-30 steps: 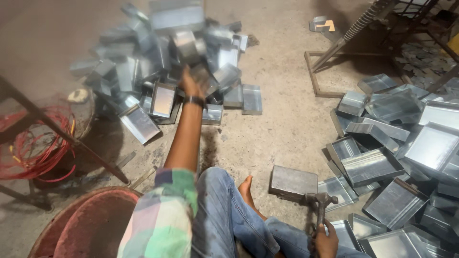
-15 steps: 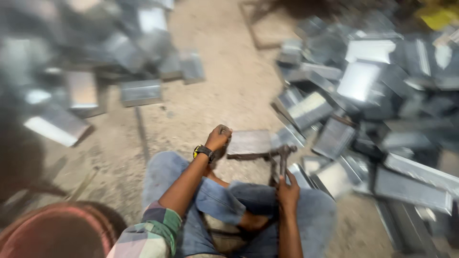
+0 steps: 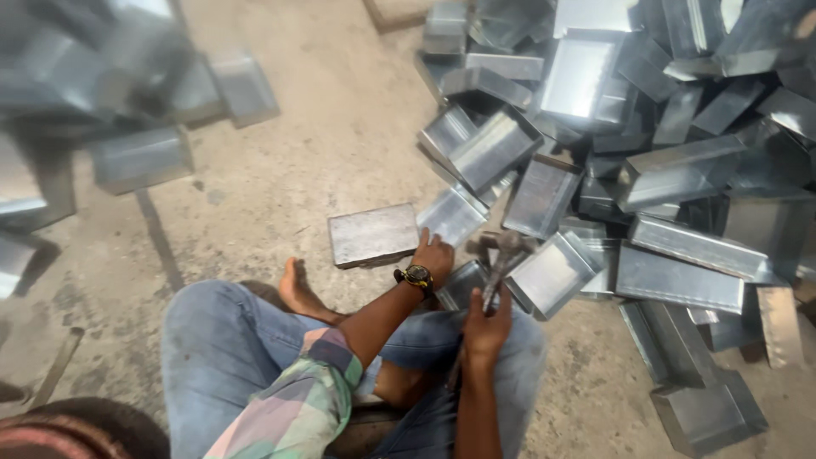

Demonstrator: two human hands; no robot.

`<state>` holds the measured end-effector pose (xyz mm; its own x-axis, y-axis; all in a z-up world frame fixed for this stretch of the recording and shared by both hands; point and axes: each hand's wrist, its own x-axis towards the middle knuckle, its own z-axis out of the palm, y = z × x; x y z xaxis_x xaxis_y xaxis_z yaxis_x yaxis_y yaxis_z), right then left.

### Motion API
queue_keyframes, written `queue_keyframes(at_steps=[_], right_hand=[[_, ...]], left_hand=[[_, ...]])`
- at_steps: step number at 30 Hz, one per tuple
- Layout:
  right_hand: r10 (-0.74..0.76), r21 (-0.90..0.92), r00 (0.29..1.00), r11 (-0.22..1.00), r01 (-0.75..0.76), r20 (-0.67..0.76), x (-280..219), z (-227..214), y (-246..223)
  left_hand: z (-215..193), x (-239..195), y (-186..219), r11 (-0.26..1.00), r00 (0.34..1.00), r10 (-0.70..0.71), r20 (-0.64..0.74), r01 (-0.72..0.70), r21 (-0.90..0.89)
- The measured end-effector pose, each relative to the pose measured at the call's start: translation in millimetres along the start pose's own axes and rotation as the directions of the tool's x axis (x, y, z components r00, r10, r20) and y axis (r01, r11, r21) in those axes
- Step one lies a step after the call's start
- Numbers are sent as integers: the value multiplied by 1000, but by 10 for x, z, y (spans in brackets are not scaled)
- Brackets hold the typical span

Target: The person sits on the floor and uses a hammer to flatten or shape the edges of small metal boxes, handling them one at a time from a large pile.

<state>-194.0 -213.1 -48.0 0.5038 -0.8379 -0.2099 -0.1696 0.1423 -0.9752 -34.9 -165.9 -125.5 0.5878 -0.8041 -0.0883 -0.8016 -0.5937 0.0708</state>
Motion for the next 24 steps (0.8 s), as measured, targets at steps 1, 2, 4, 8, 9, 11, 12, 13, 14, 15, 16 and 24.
queue_keyframes(at_steps=[1, 2, 4, 8, 9, 11, 12, 13, 14, 15, 16, 24], right_hand=[[-58, 18, 998, 998, 58, 16, -4, -2, 27], [-117, 37, 993, 993, 116, 32, -10, -7, 50], [-207, 26, 978, 978, 206, 32, -13, -17, 72], [-164, -81, 986, 984, 161, -38, -34, 8, -6], [-109, -101, 992, 990, 103, -63, -51, 16, -46], [-128, -97, 988, 988, 120, -88, -40, -5, -133], [-139, -97, 985, 987, 129, -102, -36, -32, -169], [-130, -65, 986, 990, 124, -106, -33, -35, -197], [-122, -32, 986, 992, 119, -110, -45, -36, -215], [-112, -8, 987, 994, 112, -113, -56, -72, -225], [-123, -68, 986, 991, 115, -117, -74, -99, -225], [-267, -103, 958, 961, 257, -105, -104, -106, -320]], left_hand=[[78, 70, 87, 994, 994, -61, 89, 53, 97], [154, 113, 134, 995, 991, -84, 109, 77, 61], [266, 191, 173, 991, 980, -130, 152, 133, -9], [240, 246, 135, 916, 965, -210, 156, 250, -314], [182, 247, 117, 878, 958, -249, 145, 286, -383], [39, 213, 113, 738, 937, -341, 79, 318, -596], [-43, 179, 114, 622, 917, -399, 30, 295, -725], [-146, 151, 90, 497, 889, -458, -15, 242, -833], [-262, 126, 46, 382, 884, -468, 19, 222, -897], [-376, 89, 30, 253, 879, -473, 60, 200, -946], [-492, 21, 15, 118, 876, -471, 102, 177, -977], [-1387, -1015, -441, 846, 971, 132, -198, -215, -488]])
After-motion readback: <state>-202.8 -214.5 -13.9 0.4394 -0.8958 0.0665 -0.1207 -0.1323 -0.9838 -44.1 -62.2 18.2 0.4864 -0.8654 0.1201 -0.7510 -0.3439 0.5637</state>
